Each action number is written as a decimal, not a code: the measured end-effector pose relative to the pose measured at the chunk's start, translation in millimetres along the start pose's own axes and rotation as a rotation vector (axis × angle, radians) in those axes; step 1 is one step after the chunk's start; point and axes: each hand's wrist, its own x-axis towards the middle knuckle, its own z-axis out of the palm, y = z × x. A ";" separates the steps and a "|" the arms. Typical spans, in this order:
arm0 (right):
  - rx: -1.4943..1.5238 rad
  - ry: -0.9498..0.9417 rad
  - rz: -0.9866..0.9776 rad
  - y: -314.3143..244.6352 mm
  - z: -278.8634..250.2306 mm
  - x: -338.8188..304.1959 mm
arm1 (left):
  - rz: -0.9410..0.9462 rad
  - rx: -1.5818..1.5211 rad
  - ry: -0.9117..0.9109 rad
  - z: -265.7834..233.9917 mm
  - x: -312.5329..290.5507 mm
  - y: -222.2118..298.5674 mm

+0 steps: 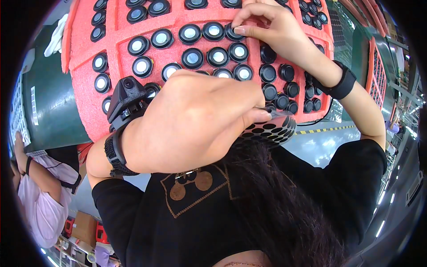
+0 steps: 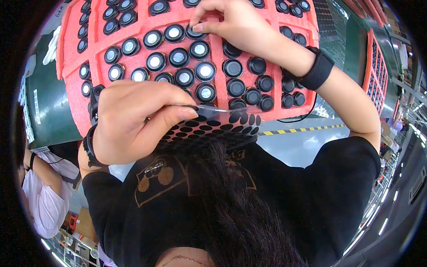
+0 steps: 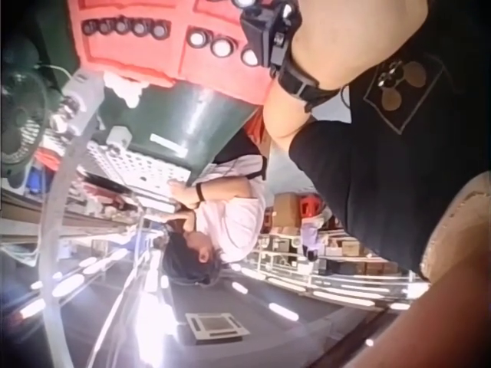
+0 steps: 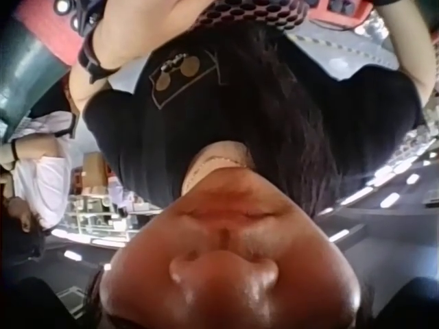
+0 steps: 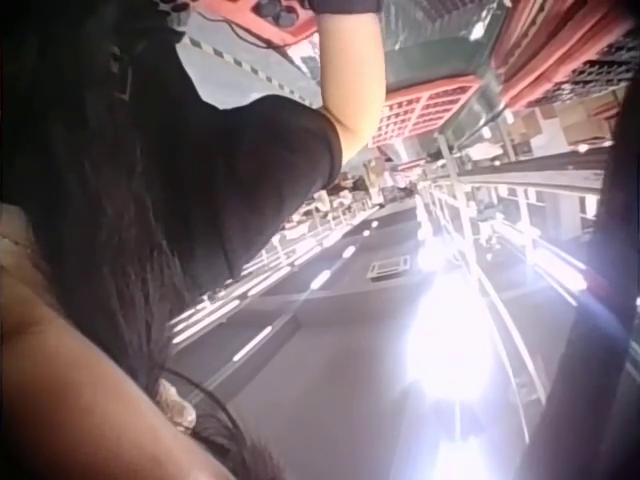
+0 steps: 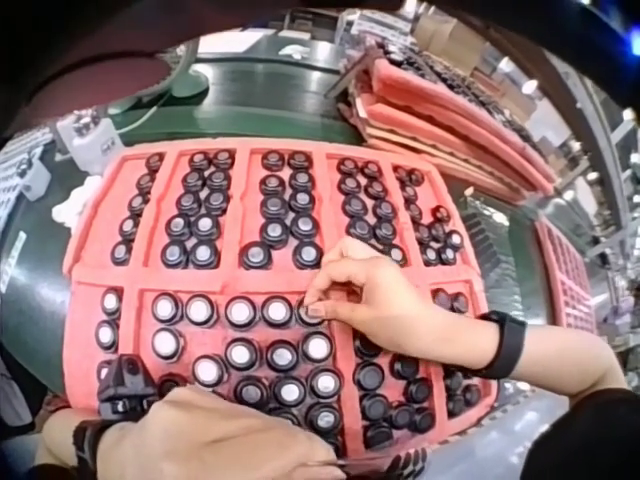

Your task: The person wipes the top of several sensors with a cloth and liquid from a bottle, then peels small black circular stickers from a sheet and applies them to the sensors.

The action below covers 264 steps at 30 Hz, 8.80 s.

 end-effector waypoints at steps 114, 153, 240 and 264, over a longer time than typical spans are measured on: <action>-0.146 0.646 -0.070 -55.4 97.0 -104.2 | -0.738 -0.277 0.448 -34.7 -159.1 -26.8; 0.344 0.320 0.057 -92.1 101.1 -95.3 | -0.537 -0.170 0.700 -4.1 -156.4 -5.6; 0.402 0.593 -0.701 -54.9 157.8 -30.2 | -0.632 -0.255 0.938 -13.5 -224.6 -23.1; 0.248 0.448 0.029 -127.4 128.5 -46.6 | -0.558 -0.267 0.912 -8.5 -200.4 -7.9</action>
